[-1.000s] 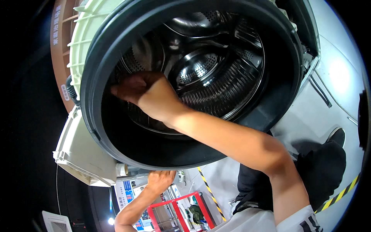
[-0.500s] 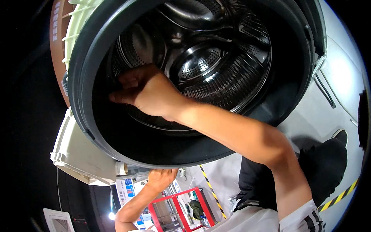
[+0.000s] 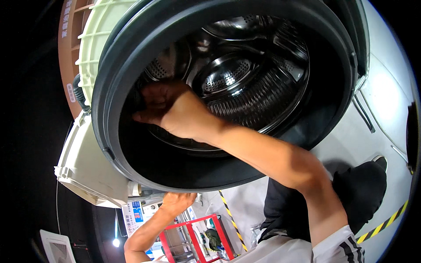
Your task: The person reaches into the inner drum of a washing machine and touches the interior surface by hand. They then manipulate the rubber door seal, pulling and tucking the edges around the frame while kneeling on the floor.
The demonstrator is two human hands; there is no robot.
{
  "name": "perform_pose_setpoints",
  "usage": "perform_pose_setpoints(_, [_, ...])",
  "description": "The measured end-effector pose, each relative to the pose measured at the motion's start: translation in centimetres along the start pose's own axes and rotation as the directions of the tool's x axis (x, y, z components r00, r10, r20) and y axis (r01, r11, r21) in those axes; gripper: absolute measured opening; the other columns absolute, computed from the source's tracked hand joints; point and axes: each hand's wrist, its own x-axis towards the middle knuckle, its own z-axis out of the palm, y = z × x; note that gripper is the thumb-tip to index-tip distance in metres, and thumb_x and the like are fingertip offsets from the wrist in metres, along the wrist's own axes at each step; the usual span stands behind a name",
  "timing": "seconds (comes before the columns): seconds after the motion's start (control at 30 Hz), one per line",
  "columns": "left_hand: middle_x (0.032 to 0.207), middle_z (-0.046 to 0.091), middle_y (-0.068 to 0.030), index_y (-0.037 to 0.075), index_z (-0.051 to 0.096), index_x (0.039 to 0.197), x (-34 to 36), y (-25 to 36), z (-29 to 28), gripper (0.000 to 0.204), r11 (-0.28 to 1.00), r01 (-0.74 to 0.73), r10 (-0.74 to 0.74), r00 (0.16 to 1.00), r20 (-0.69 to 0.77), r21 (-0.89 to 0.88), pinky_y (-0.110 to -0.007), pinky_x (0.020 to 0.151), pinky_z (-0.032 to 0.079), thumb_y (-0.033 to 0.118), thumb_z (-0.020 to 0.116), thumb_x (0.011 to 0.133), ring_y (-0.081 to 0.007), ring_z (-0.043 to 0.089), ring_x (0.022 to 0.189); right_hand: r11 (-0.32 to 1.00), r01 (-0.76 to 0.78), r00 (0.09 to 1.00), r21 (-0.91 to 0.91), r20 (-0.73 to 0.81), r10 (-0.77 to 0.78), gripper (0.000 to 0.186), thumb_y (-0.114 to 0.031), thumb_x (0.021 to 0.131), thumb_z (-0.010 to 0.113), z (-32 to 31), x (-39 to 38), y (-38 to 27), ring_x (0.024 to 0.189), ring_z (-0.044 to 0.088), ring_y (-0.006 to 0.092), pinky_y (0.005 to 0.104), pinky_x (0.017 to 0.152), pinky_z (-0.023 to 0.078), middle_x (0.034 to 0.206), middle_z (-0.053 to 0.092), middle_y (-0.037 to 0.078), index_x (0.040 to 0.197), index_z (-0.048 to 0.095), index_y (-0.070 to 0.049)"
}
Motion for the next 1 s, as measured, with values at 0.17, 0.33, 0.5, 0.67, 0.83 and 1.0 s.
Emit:
perform_pose_setpoints(0.17, [0.101, 0.064, -0.0141, 0.008, 0.063, 0.107, -0.1, 0.1, 0.7, 0.038, 0.999, 0.001, -0.003, 0.999, -0.041, -0.032, -0.044, 0.087, 0.047, 0.019, 0.060, 0.071, -0.0299, 0.061, 0.095, 0.981, 0.060, 0.982, -0.184, -0.165, -0.091, 0.025, 0.002, 0.075, 0.071, 1.6, -1.2, -0.3, 0.084, 0.064, 0.0150, 0.0275, 0.075, 0.052, 0.092, 0.067, 0.010, 0.097, 0.060, 0.004])
perform_pose_setpoints(0.33, [0.097, 0.065, -0.0141, 0.008, 0.065, 0.101, -0.4, 0.0, 0.3, 0.032, 0.998, 0.050, -0.052, 0.998, -0.047, -0.044, -0.040, 0.083, 0.051, 0.017, 0.062, 0.071, -0.0291, 0.062, 0.093, 0.996, 0.087, 0.967, -0.025, -0.238, -0.091, 0.028, 0.001, 0.074, 0.072, 2.2, -1.5, 0.1, 0.085, 0.064, 0.0169, 0.0278, 0.076, 0.051, 0.093, 0.066, 0.010, 0.099, 0.060, 0.004])
perform_pose_setpoints(0.5, [0.092, 0.066, -0.0132, 0.008, 0.066, 0.098, 0.2, -0.1, -0.1, 0.030, 0.998, 0.040, -0.045, 0.996, -0.079, -0.055, -0.038, 0.079, 0.053, 0.016, 0.062, 0.070, -0.0281, 0.063, 0.090, 0.993, 0.017, 0.982, -0.117, -0.185, -0.039, 0.029, -0.002, 0.072, 0.074, 1.7, -2.1, 1.0, 0.082, 0.064, 0.0175, 0.0287, 0.074, 0.051, 0.091, 0.065, 0.008, 0.098, 0.061, 0.003])
perform_pose_setpoints(0.67, [0.090, 0.065, -0.0122, 0.008, 0.065, 0.097, -0.1, 0.4, 0.3, 0.029, 0.990, 0.104, -0.105, 0.994, -0.004, -0.098, -0.038, 0.077, 0.053, 0.015, 0.062, 0.069, -0.0283, 0.063, 0.089, 0.942, -0.049, 0.986, -0.332, -0.168, -0.008, 0.024, -0.007, 0.070, 0.076, 1.7, -2.6, 0.8, 0.075, 0.065, 0.0167, 0.0284, 0.068, 0.050, 0.079, 0.066, 0.010, 0.088, 0.063, 0.002])
perform_pose_setpoints(0.83, [0.088, 0.065, -0.0121, 0.007, 0.065, 0.097, 0.4, 0.3, -0.1, 0.029, 0.998, 0.042, -0.047, 0.994, -0.095, -0.050, -0.037, 0.076, 0.054, 0.015, 0.062, 0.069, -0.0276, 0.063, 0.085, 0.946, -0.079, 0.991, -0.315, -0.126, 0.041, 0.020, -0.011, 0.071, 0.076, 1.3, -2.5, 0.9, 0.071, 0.065, 0.0166, 0.0300, 0.066, 0.050, 0.079, 0.068, 0.012, 0.083, 0.066, 0.001])
perform_pose_setpoints(1.0, [0.089, 0.065, -0.0125, 0.007, 0.065, 0.097, 0.6, -0.2, -0.4, 0.028, 0.997, 0.052, -0.056, 0.995, -0.083, -0.059, -0.039, 0.077, 0.053, 0.016, 0.061, 0.070, -0.0265, 0.063, 0.086, 0.913, -0.050, 0.988, -0.404, -0.153, -0.013, 0.019, -0.013, 0.074, 0.073, 1.6, -2.6, -0.4, 0.076, 0.067, 0.0183, 0.0307, 0.072, 0.051, 0.082, 0.069, 0.013, 0.086, 0.068, 0.000])
